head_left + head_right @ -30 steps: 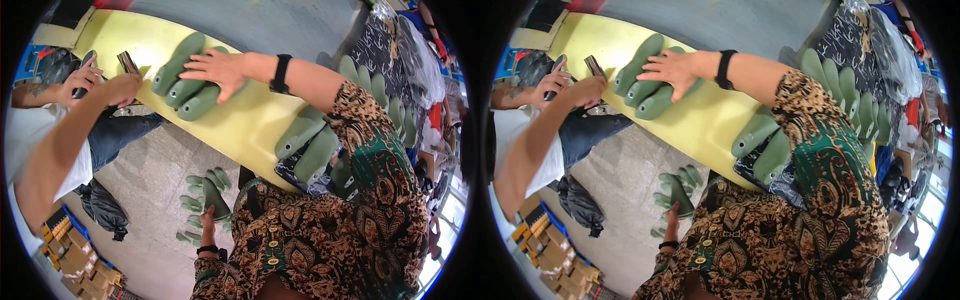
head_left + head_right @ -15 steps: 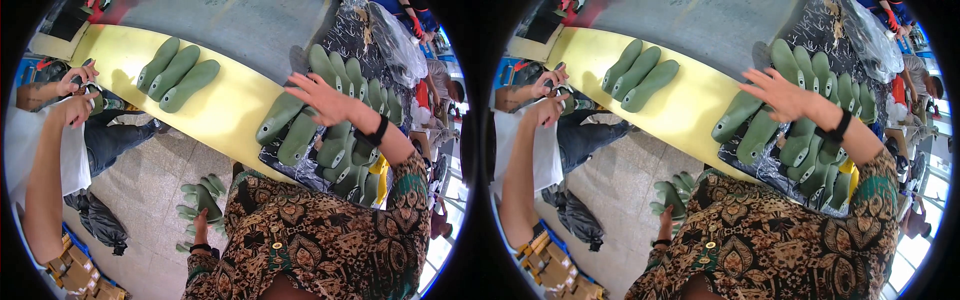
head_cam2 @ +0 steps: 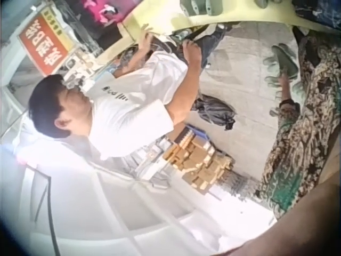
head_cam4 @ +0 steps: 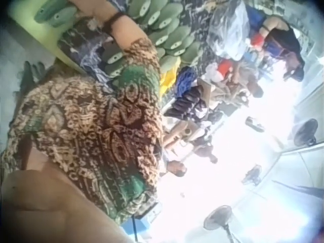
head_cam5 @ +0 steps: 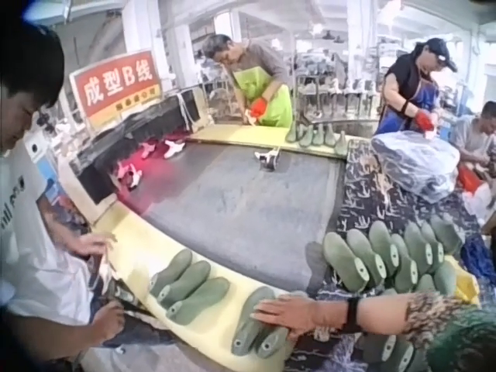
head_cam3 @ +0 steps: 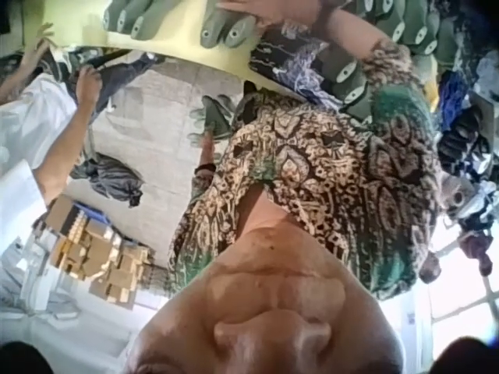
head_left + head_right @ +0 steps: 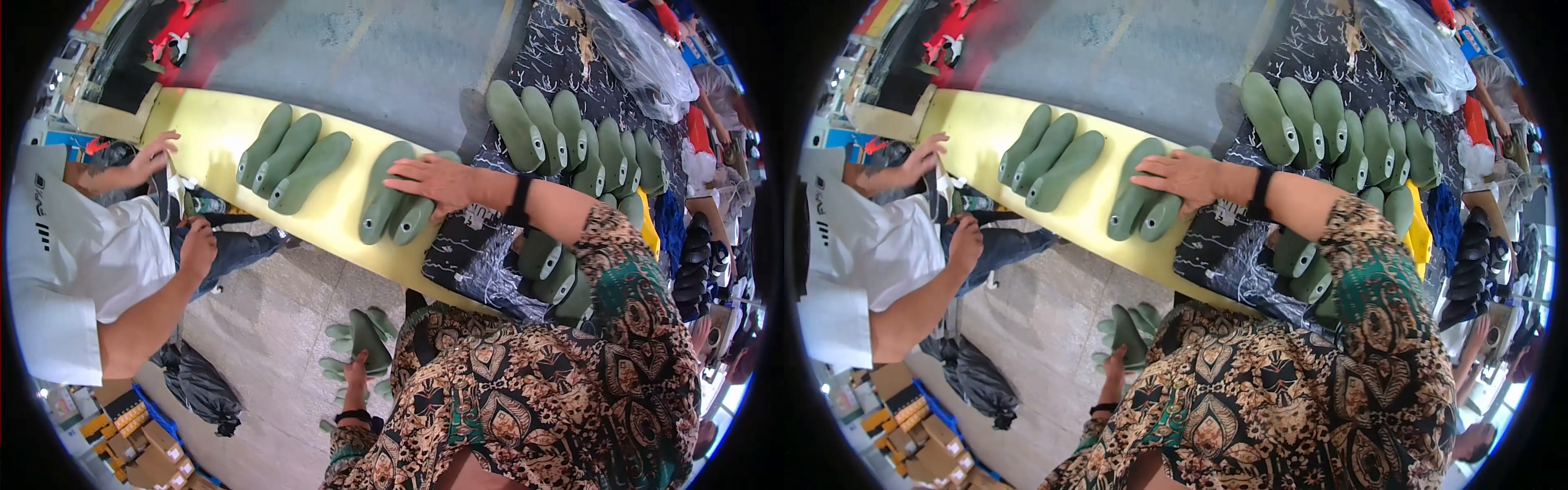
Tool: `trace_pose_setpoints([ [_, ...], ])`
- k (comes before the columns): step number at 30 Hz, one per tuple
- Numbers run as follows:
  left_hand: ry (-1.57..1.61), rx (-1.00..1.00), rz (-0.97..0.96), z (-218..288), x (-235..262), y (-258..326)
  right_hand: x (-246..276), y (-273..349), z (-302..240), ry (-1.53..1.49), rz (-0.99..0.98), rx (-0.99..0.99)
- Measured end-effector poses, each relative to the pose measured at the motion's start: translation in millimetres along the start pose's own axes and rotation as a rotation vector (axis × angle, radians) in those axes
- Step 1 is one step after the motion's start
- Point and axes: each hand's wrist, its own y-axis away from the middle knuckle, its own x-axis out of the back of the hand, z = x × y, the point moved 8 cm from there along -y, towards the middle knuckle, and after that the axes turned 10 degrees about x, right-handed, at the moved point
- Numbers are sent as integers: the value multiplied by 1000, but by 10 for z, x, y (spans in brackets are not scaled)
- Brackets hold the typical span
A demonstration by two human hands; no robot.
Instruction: Organizing and placing green shoe lasts onto a production conveyor belt.
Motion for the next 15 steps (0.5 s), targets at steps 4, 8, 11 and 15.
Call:
trace_pose_setpoints([
  [4, -48, -95, -124, -94, -43, -14, -30, -503, 201, 72, -6, 42],
  [8, -439, -178, 168, -460, 225, -513, -1, -839, 206, 3, 63, 64],
  [11, -492, -185, 317, -410, 334, -489, -1, -900, 228, 46, 31, -24],
  [15, -438, -340, 220, -23, 462, 75, 156, -638, -15, 70, 111, -122],
])
